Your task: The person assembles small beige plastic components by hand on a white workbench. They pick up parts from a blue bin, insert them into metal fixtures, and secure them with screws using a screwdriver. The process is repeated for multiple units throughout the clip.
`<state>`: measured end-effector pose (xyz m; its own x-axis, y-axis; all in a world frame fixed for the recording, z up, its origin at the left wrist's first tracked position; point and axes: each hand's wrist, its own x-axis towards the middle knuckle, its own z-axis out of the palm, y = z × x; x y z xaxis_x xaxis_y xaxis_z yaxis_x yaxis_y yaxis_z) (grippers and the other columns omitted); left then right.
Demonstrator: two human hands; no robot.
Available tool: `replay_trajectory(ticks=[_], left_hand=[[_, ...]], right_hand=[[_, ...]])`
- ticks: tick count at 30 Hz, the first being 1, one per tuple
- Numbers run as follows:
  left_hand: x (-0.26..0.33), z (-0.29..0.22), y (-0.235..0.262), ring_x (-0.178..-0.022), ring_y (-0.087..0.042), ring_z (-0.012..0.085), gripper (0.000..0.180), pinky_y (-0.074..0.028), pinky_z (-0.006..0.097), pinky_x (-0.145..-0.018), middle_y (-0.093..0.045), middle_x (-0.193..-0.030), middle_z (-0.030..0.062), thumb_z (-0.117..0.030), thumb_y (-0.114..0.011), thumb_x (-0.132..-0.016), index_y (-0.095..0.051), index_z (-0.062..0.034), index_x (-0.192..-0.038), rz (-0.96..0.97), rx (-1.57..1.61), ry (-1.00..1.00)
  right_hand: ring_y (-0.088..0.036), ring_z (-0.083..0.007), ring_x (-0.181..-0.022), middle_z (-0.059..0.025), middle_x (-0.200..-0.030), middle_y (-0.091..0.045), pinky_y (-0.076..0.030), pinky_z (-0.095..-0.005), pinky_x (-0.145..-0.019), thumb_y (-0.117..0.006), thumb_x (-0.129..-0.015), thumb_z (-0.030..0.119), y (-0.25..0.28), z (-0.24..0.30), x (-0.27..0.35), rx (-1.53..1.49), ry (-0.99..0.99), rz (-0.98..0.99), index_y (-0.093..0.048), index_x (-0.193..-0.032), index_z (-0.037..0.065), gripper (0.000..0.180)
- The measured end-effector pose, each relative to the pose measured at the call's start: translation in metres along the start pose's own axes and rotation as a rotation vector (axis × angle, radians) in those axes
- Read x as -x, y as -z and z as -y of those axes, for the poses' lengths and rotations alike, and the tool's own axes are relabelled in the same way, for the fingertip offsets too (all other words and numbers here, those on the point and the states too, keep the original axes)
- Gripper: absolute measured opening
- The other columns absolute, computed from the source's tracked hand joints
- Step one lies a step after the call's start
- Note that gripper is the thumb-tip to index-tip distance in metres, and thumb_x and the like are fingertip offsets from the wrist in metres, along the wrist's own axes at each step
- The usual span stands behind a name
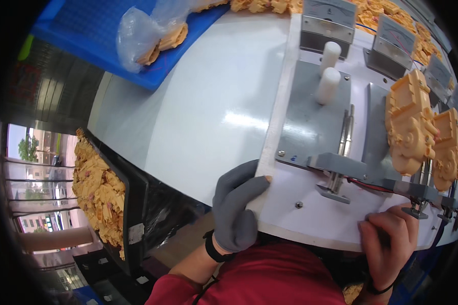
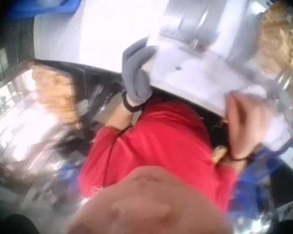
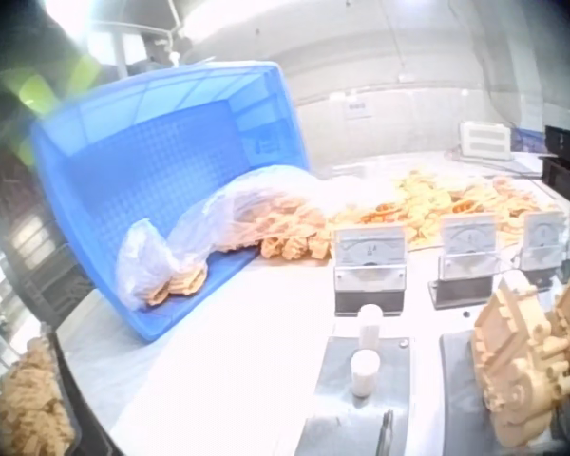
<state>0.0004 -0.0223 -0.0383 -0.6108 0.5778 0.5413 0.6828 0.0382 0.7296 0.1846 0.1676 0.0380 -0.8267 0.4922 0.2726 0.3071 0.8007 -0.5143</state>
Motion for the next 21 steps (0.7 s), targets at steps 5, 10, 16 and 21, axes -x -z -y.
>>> replay_trajectory(ticks=[5,10,16,21], left_hand=[[0.009,0.0,0.001,-0.106,-0.057,0.0326,0.045,-0.047,0.041,-0.09,-0.053,-0.12,0.026,-0.035,-0.034,-0.101,-0.055,0.0019,-0.116,-0.014,-0.062,0.083],[0.011,0.001,0.001,-0.109,-0.055,0.0327,0.045,-0.043,0.043,-0.094,-0.054,-0.118,0.0259,-0.036,-0.032,-0.1,-0.054,0.0011,-0.116,-0.023,-0.062,0.117],[0.012,0.0,0.0,-0.109,-0.055,0.0329,0.045,-0.043,0.043,-0.094,-0.054,-0.119,0.0259,-0.034,-0.032,-0.1,-0.053,0.0019,-0.116,-0.04,-0.086,0.09],[0.012,-0.001,0.0,-0.108,-0.055,0.0328,0.044,-0.043,0.043,-0.094,-0.055,-0.119,0.0262,-0.033,-0.032,-0.099,-0.053,0.0021,-0.116,-0.035,-0.064,0.102]], right_hand=[[-0.057,-0.0242,-0.078,-0.0082,-0.082,-0.059,-0.046,-0.0336,-0.069,-0.081,-0.063,0.0,-0.005,-0.002,-0.007,-0.006,0.056,-0.005,-0.066,-0.084,0.006,0.027],[-0.054,-0.0255,-0.073,-0.0055,-0.079,-0.055,-0.037,-0.0366,-0.061,-0.084,-0.059,0.011,-0.006,-0.006,-0.013,0.005,0.138,-0.067,-0.068,-0.08,0.009,0.026],[-0.052,-0.024,-0.069,-0.0038,-0.078,-0.055,-0.036,-0.0355,-0.059,-0.083,-0.059,0.01,-0.006,-0.007,-0.013,0.006,0.174,-0.078,-0.066,-0.08,0.01,0.027],[-0.052,-0.0237,-0.069,-0.0034,-0.078,-0.055,-0.036,-0.0356,-0.06,-0.083,-0.06,0.01,-0.007,-0.006,-0.013,-0.01,0.165,-0.082,-0.066,-0.081,0.009,0.027]])
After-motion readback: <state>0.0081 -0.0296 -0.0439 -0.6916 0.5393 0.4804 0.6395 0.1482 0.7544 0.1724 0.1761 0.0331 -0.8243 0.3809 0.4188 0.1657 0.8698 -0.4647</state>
